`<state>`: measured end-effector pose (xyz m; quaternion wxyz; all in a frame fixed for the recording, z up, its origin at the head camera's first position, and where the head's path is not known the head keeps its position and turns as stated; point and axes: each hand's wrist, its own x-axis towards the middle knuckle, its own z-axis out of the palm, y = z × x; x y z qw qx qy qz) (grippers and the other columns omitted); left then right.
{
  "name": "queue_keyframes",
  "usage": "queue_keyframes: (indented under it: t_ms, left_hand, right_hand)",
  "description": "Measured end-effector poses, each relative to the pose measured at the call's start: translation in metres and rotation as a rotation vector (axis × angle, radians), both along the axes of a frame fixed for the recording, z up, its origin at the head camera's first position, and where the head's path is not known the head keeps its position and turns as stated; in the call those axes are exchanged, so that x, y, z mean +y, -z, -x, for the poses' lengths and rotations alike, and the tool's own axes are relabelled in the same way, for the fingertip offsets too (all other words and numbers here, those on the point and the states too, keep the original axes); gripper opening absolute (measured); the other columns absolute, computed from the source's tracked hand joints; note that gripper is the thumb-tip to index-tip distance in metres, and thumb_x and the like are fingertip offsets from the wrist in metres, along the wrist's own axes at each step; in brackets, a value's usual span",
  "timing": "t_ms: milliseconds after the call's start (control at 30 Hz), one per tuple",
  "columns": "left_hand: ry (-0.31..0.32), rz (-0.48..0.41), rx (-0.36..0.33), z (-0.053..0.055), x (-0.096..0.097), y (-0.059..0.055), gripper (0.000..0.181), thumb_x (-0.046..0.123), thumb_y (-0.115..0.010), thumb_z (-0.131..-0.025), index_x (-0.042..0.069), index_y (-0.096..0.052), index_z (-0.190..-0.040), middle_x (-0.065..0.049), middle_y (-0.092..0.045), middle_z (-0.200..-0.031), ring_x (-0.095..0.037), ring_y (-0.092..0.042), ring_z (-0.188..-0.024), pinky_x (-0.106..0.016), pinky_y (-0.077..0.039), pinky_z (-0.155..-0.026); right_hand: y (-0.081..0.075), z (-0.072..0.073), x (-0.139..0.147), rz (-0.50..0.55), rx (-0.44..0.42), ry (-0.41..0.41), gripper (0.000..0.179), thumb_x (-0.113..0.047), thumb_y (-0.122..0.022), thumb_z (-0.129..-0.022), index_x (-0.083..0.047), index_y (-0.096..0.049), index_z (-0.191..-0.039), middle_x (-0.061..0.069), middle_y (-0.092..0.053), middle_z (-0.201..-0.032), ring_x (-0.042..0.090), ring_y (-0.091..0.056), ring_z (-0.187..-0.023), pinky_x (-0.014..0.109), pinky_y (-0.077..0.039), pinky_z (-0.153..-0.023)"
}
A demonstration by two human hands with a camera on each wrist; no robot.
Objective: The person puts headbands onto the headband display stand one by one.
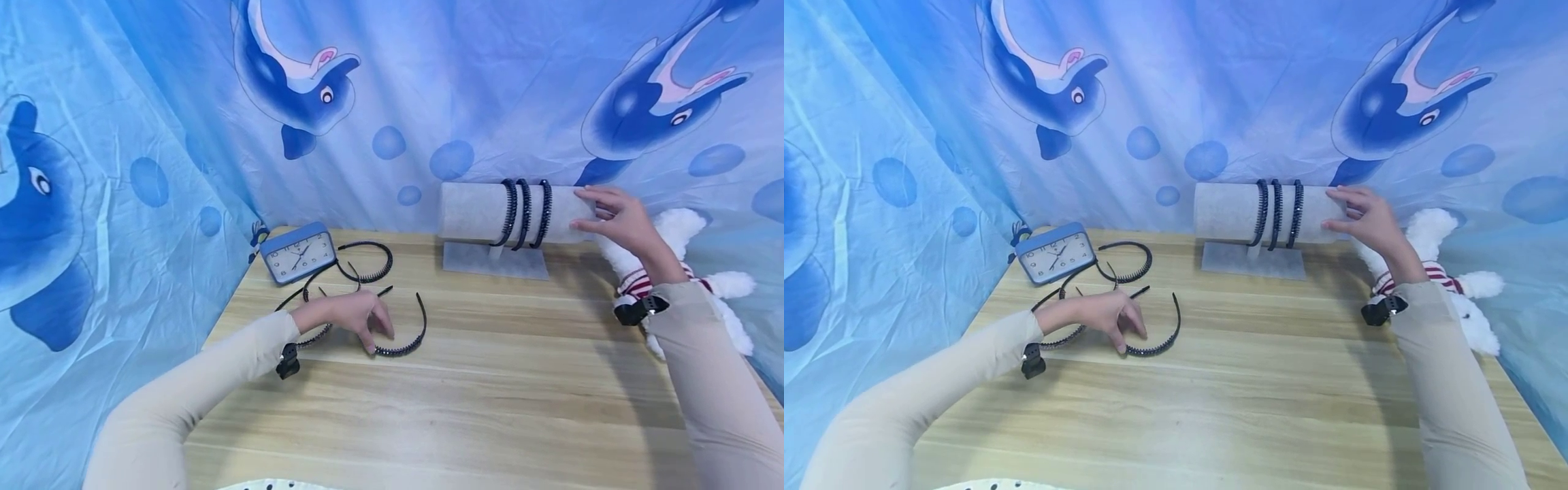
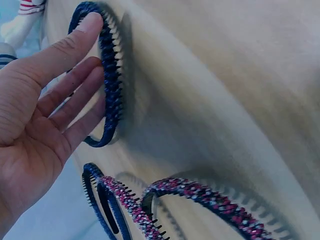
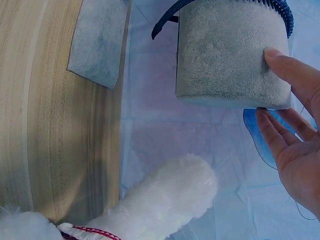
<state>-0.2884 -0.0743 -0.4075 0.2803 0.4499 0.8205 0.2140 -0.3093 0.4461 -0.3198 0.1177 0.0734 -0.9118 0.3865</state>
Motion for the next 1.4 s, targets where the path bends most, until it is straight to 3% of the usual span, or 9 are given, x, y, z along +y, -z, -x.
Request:
queue_keyframes:
  t_ms: [133, 333, 467, 567, 633, 700, 800, 1033, 1400]
  left_hand:
    - [-0.002, 0.018, -0.038, -0.005, -0.002, -0.001, 0.051, 0.008, -0.093, -0.067, 0.010, -0.077, -0.115, -0.003, -0.076, -0.107, -0.016, -0.072, -0.094, -0.023, -0.060, -0.086]
    - [-0.017, 0.042, -0.089, -0.008, 0.001, -0.002, 0.048, -0.007, -0.087, -0.070, 0.006, -0.076, -0.114, -0.007, -0.075, -0.098, -0.015, -0.072, -0.086, -0.020, -0.061, -0.079]
    - [-0.004, 0.055, -0.077, -0.007, 0.006, -0.001, 0.047, -0.010, -0.082, -0.073, 0.002, -0.074, -0.117, -0.006, -0.076, -0.094, -0.013, -0.071, -0.082, -0.019, -0.060, -0.076]
    - [0.003, 0.061, -0.073, -0.006, 0.009, -0.002, 0.047, -0.010, -0.080, -0.074, 0.000, -0.073, -0.119, -0.006, -0.076, -0.093, -0.011, -0.070, -0.082, -0.018, -0.060, -0.077]
    - [0.013, 0.065, -0.065, -0.005, 0.011, -0.004, 0.045, -0.009, -0.080, -0.076, -0.001, -0.073, -0.119, -0.007, -0.076, -0.094, -0.009, -0.070, -0.082, -0.017, -0.060, -0.078]
    - [0.025, 0.061, -0.064, -0.003, 0.013, -0.009, 0.043, -0.008, -0.080, -0.077, -0.001, -0.073, -0.119, -0.007, -0.076, -0.095, -0.007, -0.069, -0.083, -0.017, -0.060, -0.079]
    - [0.026, 0.047, -0.079, 0.001, 0.016, -0.018, 0.044, -0.006, -0.081, -0.077, -0.001, -0.072, -0.120, -0.007, -0.076, -0.097, -0.007, -0.069, -0.085, -0.019, -0.060, -0.081]
    - [-0.035, -0.014, -0.157, 0.013, 0.013, -0.039, 0.044, -0.006, -0.078, -0.081, 0.000, -0.070, -0.124, -0.010, -0.075, -0.111, -0.012, -0.071, -0.096, -0.024, -0.060, -0.089]
    - [-0.185, -0.146, -0.262, 0.032, -0.006, -0.053, 0.048, -0.003, -0.071, -0.086, -0.005, -0.062, -0.133, -0.017, -0.073, -0.119, -0.022, -0.070, -0.111, -0.031, -0.059, -0.098]
  right_hand:
    - [-0.001, 0.002, 0.000, -0.005, 0.000, 0.003, 0.065, -0.022, -0.081, -0.089, -0.012, -0.054, -0.148, 0.016, -0.043, -0.152, 0.027, -0.047, -0.136, 0.023, -0.042, -0.116]
    - [-0.001, 0.004, 0.000, -0.014, -0.009, 0.010, 0.066, -0.019, -0.081, -0.089, -0.009, -0.054, -0.148, 0.017, -0.042, -0.152, 0.030, -0.045, -0.136, 0.047, -0.039, -0.119]
    - [-0.001, 0.004, 0.000, -0.014, -0.010, 0.008, 0.066, -0.018, -0.081, -0.089, -0.008, -0.053, -0.148, 0.017, -0.042, -0.152, 0.031, -0.043, -0.136, 0.053, -0.038, -0.119]
    - [-0.001, 0.002, 0.000, -0.016, -0.005, 0.010, 0.066, -0.020, -0.081, -0.089, -0.010, -0.054, -0.148, 0.016, -0.043, -0.151, 0.027, -0.045, -0.135, 0.045, -0.039, -0.120]
    - [0.000, 0.001, 0.000, -0.009, 0.006, 0.009, 0.065, -0.021, -0.081, -0.089, -0.010, -0.055, -0.147, 0.014, -0.044, -0.150, 0.020, -0.047, -0.133, 0.031, -0.042, -0.119]
    - [0.001, 0.000, 0.000, -0.005, 0.020, 0.009, 0.064, -0.022, -0.082, -0.088, -0.011, -0.056, -0.146, 0.013, -0.045, -0.148, 0.011, -0.049, -0.129, 0.016, -0.043, -0.112]
    - [0.002, 0.001, 0.001, 0.006, 0.038, -0.001, 0.063, -0.021, -0.082, -0.088, -0.011, -0.058, -0.145, 0.012, -0.047, -0.147, 0.004, -0.050, -0.125, 0.005, -0.043, -0.103]
    - [0.003, 0.001, 0.001, -0.007, 0.036, 0.001, 0.064, -0.023, -0.082, -0.088, -0.013, -0.057, -0.145, 0.012, -0.046, -0.148, 0.010, -0.049, -0.128, 0.008, -0.043, -0.107]
    - [0.003, 0.000, 0.002, -0.002, 0.034, -0.011, 0.064, -0.023, -0.082, -0.088, -0.013, -0.057, -0.146, 0.013, -0.046, -0.148, 0.009, -0.048, -0.129, 0.007, -0.043, -0.106]
